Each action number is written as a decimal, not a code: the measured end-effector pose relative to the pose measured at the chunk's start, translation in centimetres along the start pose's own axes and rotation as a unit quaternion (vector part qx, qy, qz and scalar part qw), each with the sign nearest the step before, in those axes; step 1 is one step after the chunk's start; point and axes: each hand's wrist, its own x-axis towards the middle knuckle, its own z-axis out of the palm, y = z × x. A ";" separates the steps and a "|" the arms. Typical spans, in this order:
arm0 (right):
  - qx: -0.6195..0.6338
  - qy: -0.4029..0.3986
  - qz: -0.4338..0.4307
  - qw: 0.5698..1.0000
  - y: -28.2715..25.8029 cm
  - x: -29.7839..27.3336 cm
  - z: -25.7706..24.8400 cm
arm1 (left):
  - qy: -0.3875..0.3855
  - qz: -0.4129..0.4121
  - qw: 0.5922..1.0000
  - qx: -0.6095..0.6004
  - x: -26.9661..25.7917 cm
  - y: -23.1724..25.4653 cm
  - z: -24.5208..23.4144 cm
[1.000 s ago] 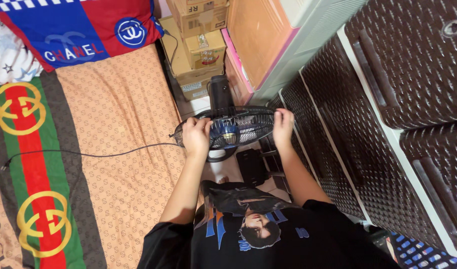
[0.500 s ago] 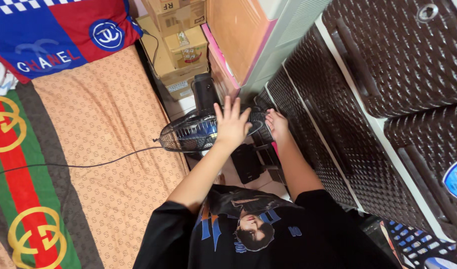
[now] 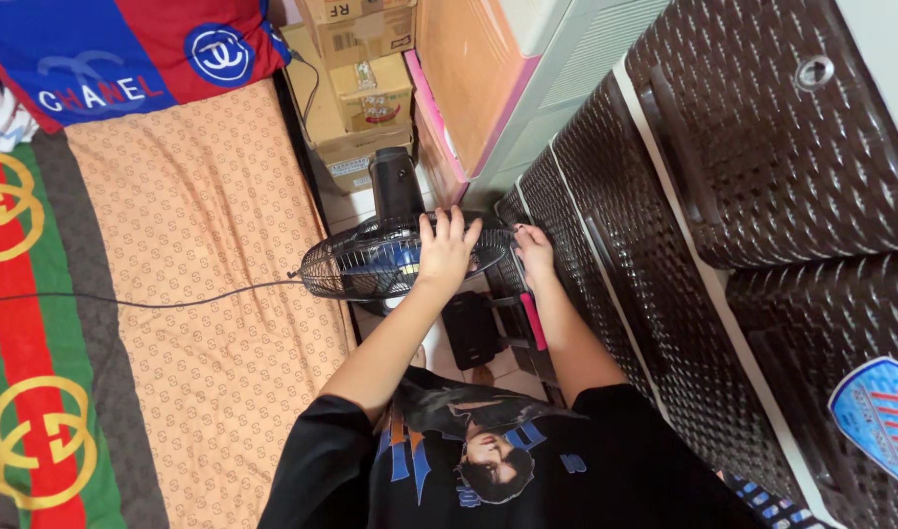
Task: The person assembles a standing fan by attaching the blue fan blades to the motor hub and securing them with a nut. They then attach the front protective cage to the fan assembly. The person uses a purple cloth to wipe the fan blades during the process.
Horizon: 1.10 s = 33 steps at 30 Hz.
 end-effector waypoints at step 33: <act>-0.126 0.020 -0.274 0.953 1.1 0.9 3.4 | 0.062 -0.048 0.995 -0.057 1.2 -1.1 2.1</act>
